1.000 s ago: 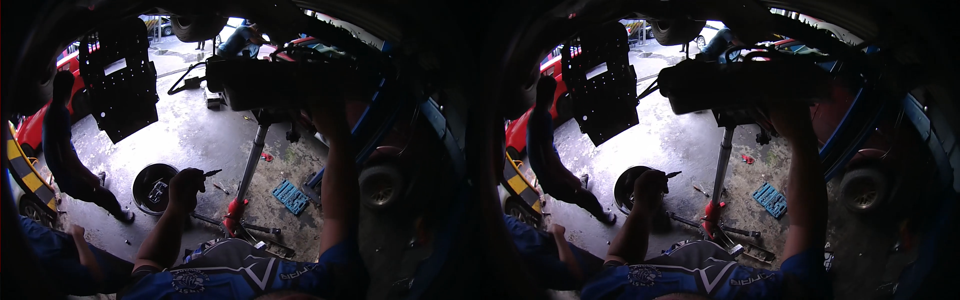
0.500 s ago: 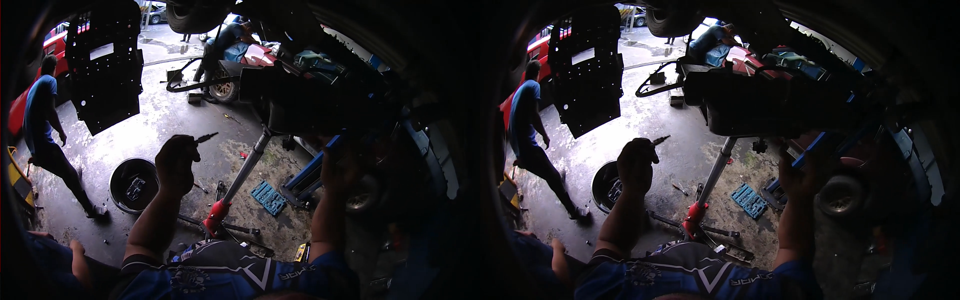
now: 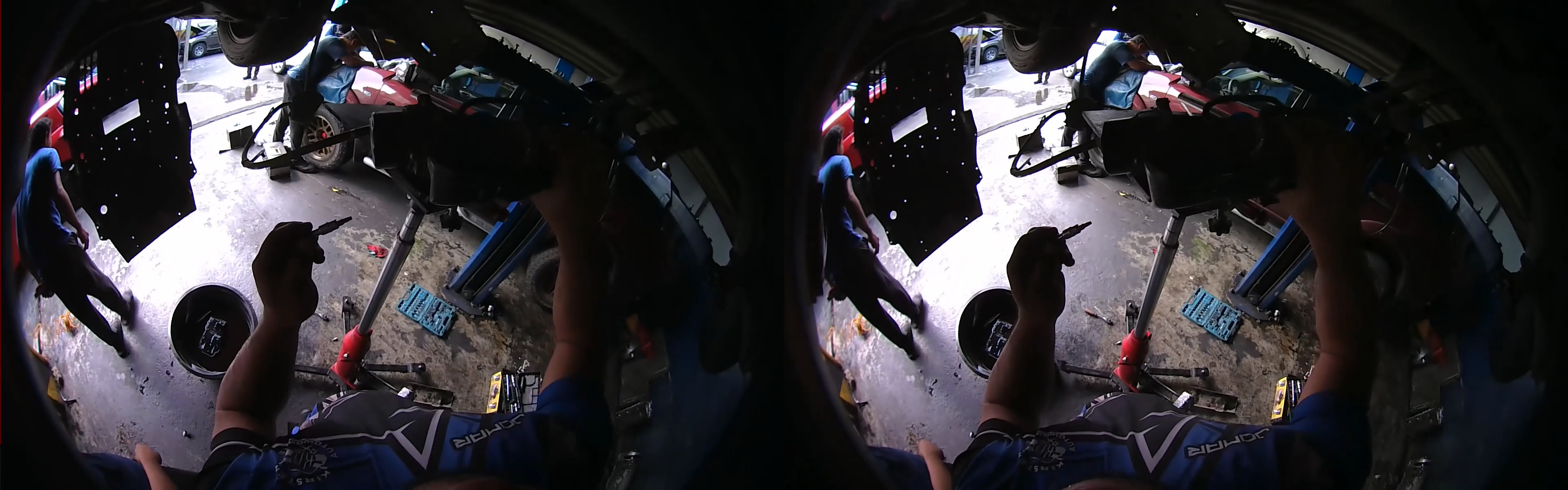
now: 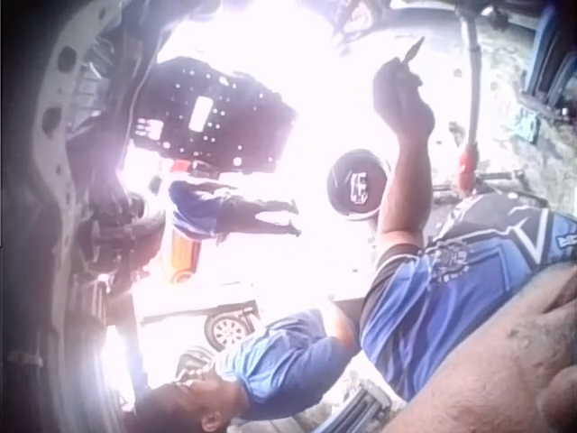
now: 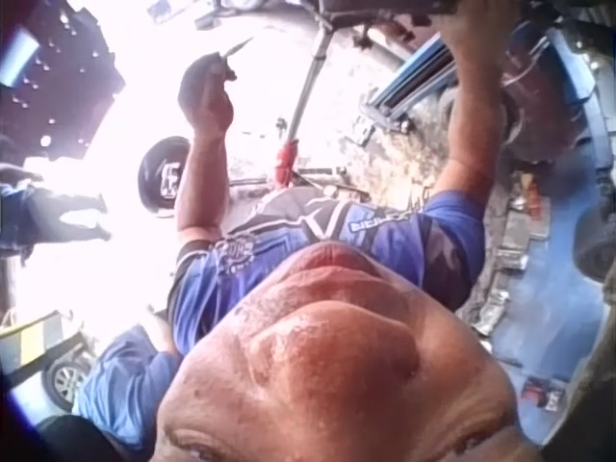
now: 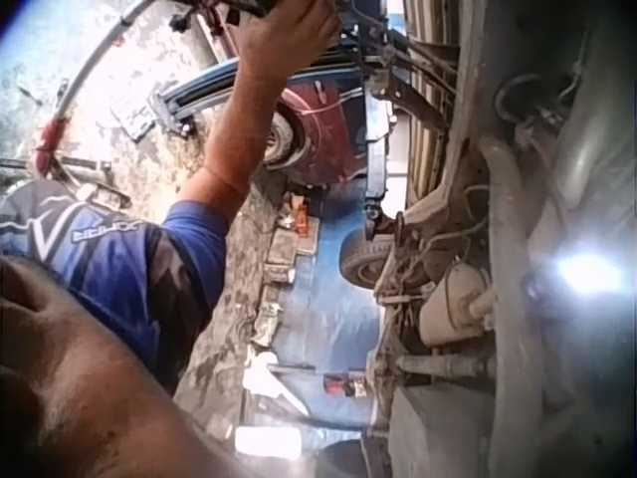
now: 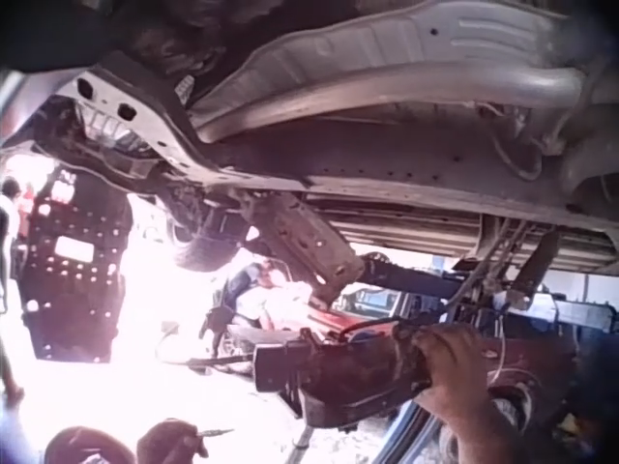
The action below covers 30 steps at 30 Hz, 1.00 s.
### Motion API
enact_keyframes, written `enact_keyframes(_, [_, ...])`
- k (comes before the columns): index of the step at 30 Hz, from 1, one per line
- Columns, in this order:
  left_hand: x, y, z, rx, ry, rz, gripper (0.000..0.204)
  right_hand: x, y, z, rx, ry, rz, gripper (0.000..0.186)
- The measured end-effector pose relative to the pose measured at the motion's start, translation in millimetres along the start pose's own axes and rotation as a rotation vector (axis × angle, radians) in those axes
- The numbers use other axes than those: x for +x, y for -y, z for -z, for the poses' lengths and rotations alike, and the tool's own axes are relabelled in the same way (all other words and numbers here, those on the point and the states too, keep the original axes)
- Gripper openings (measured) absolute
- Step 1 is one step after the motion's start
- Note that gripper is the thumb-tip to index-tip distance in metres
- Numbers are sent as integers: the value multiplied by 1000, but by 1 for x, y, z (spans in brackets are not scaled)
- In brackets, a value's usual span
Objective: Installing or securing a mechanical part underneath a vehicle.
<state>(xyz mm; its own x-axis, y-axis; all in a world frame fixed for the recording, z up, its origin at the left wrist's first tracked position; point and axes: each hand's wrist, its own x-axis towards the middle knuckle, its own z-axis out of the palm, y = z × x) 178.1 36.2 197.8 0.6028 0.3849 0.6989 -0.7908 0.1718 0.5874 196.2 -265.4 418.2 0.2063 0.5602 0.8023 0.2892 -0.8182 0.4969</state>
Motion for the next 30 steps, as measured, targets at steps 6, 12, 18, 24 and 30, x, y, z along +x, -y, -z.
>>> enact_keyframes(6, [18, 2, 4, 269, 73, -138, 16, 12, -2, -7, -74, 35, -40, 46])
enact_keyframes(12, [44, -11, -13, 348, 88, -228, 17, 55, 4, 0, 17, -17, 34, 42])
enact_keyframes(18, [84, -32, -52, 440, 55, -219, 13, 92, 10, 22, 91, 272, -206, 55])
enact_keyframes(24, [115, -3, -44, -208, 6, -50, 14, 111, 9, 22, 155, 249, -196, 72])
enact_keyframes(30, [138, 21, -40, -246, 75, -32, 19, 110, 13, 25, 187, 256, -273, 74])
